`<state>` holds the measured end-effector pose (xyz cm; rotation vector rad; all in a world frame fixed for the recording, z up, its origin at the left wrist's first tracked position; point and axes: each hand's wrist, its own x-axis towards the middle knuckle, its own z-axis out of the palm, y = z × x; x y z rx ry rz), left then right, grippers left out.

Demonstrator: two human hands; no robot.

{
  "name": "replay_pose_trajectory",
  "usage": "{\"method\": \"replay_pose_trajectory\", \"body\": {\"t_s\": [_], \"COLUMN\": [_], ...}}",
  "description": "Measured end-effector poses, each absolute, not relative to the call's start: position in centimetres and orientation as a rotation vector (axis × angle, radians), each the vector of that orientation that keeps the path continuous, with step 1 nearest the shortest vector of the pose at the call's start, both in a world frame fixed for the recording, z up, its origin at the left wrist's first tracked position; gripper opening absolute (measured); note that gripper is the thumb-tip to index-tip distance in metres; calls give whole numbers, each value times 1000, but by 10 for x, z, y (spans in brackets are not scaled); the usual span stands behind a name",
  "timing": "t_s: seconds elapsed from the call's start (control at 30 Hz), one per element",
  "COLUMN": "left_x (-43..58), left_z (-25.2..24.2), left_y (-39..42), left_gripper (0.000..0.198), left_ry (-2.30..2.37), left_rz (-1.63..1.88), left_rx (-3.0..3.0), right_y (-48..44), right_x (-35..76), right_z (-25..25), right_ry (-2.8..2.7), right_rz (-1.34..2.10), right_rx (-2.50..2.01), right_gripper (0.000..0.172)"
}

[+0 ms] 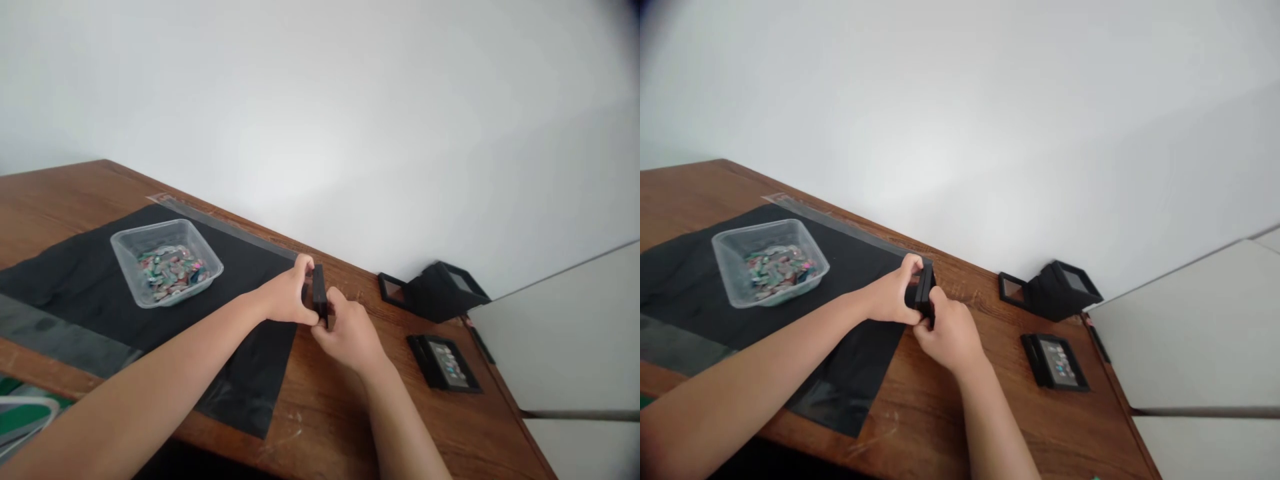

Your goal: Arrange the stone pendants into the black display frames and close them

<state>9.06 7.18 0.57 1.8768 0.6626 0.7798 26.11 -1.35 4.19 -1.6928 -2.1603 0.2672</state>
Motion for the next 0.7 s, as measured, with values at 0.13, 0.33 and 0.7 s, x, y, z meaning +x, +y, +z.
{"method": "replay_pose_trajectory", "body": {"t_s": [0.13,0.33,0.7], "left_x": [93,90,84], "left_z": [4,1,-12], "left_y": [70,71,79], "left_gripper": [77,87,91], "left_ry": [646,581,459], "left_rz": [779,737,645], "left_rx": [1845,1779,1670], "right_y": [-14,-16,-11], "right_x": [266,267,278], "right_z": [45,51,43], "right_ry": [-2182,-2207,-2049], "right_rz": [297,339,726], "right_rx": [-1658,-1623,-1443], "right_gripper": [19,18,20]}}
